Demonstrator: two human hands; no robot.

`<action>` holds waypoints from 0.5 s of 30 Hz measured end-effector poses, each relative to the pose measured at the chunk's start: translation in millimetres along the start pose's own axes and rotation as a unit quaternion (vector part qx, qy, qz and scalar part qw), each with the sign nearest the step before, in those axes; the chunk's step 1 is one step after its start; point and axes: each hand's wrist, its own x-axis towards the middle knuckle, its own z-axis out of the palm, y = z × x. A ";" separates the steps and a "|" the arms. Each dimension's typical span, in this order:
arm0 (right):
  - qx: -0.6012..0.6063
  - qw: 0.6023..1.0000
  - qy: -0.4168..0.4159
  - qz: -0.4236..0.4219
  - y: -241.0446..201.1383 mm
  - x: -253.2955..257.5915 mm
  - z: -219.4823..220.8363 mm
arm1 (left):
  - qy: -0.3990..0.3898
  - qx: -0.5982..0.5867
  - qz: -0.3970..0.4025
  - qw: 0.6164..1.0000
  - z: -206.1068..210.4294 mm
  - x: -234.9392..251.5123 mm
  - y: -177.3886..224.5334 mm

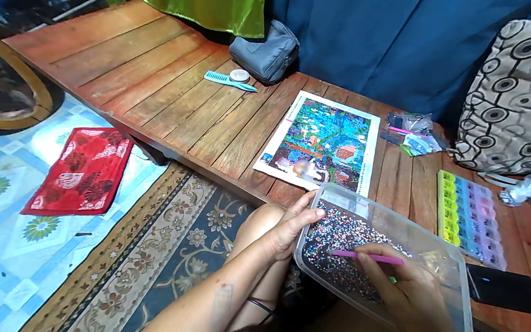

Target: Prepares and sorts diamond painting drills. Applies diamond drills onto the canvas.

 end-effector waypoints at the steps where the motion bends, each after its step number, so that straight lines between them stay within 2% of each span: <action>1: 0.003 1.000 0.001 -0.001 1.1 -0.1 0.6 | 0.003 -0.001 -0.001 1.000 0.5 0.2 0.6; 15: 0.039 0.999 0.014 0.024 0.0 -0.6 -1.3 | 0.011 0.006 -0.005 1.000 1.8 -0.1 1.6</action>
